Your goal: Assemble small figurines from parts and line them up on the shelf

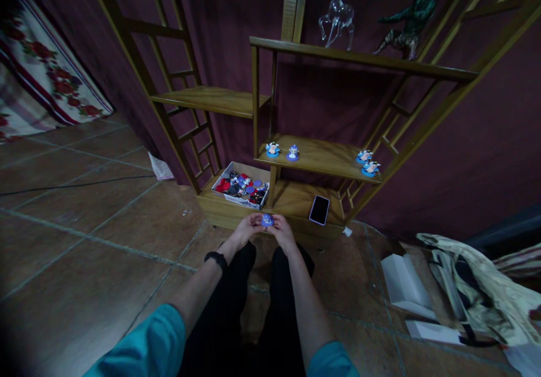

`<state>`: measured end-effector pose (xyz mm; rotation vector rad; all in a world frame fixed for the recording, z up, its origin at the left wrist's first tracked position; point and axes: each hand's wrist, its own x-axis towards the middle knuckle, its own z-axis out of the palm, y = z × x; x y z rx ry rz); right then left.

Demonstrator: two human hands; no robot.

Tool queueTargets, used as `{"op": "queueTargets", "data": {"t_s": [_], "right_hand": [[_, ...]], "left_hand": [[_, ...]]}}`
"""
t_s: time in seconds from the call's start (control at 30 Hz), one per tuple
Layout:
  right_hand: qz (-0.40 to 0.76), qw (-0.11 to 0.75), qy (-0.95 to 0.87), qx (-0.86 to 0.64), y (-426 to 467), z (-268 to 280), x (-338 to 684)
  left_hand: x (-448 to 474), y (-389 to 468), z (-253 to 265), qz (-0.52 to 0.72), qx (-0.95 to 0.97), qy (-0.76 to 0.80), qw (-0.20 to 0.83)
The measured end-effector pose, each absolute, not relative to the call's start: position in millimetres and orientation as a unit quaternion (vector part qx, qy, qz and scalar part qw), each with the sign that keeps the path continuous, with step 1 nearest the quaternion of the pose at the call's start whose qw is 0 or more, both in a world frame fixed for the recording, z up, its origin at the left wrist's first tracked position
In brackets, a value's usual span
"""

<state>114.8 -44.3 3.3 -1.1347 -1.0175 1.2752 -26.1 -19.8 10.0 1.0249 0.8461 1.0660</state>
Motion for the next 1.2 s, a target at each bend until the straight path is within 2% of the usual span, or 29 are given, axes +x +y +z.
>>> {"op": "queueTargets", "data": {"t_s": [0.73, 1.2], "right_hand": [[0.537, 0.556, -0.424, -0.471, -42.6, 2.0, 113.0], [0.579, 0.545, -0.407, -0.449, -45.9, 4.2, 113.4]], "left_hand": [[-26.1, -17.1, 5.7, 0.462, 0.461, 0.377, 0.658], [-27.8, -17.9, 7.4, 0.446, 0.460, 0.388, 0.662]]}}
